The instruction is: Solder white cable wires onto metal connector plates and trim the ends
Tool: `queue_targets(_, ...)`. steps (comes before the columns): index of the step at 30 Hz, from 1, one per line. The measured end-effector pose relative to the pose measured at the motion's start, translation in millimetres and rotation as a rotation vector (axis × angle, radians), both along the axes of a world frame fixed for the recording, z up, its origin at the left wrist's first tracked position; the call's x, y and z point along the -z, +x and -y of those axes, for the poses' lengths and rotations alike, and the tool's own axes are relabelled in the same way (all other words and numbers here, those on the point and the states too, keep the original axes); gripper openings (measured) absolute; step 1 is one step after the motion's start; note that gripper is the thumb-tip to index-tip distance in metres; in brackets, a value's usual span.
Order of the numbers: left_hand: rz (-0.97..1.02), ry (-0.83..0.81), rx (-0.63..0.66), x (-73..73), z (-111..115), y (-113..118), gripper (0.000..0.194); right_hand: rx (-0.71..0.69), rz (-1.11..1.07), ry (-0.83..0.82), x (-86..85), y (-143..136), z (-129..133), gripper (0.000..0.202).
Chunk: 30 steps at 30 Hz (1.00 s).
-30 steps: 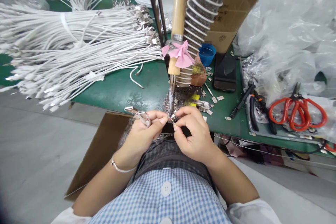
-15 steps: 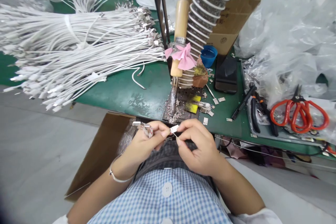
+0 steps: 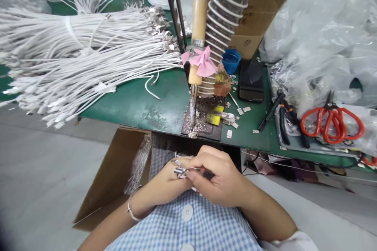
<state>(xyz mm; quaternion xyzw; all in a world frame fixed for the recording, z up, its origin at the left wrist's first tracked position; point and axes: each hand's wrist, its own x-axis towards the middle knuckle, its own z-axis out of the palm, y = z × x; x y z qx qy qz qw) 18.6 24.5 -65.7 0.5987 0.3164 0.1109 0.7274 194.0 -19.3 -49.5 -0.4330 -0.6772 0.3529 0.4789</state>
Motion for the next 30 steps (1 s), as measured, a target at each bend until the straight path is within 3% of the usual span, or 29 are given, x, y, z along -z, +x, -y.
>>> queue_targets(4,0.014,-0.012,-0.026,-1.5,1,-4,0.035,0.046,-0.005,-0.057,1.9,1,1,0.008)
queue_targets(9,0.06,0.058,-0.132,-4.1,1,-12,0.03,0.078,0.011,-0.093,6.4,3,3,0.008)
queue_targets(13,0.054,0.138,-0.13,-7.4,1,-13,0.026,0.057,-0.004,-0.082,3.9,4,0,0.007)
queue_targets(16,0.035,0.261,-0.127,-9.3,-1,-14,0.02,0.002,-0.003,-0.173,2.0,7,0,0.009)
queue_targets(20,0.049,0.474,-0.057,-12.5,-6,-18,0.014,-0.098,0.025,-0.304,1.9,13,1,0.012)
queue_targets(24,-0.031,0.604,0.096,-19.2,-11,-23,0.014,-0.175,0.197,-0.237,1.6,11,1,0.013)
queue_targets(27,-0.094,0.566,0.017,-22.7,-11,-23,0.014,-0.025,0.243,-0.139,1.6,5,1,0.013)
queue_targets(30,0.004,0.394,-0.121,-20.4,-4,-19,0.012,0.124,0.125,-0.044,3.9,-2,2,0.01)
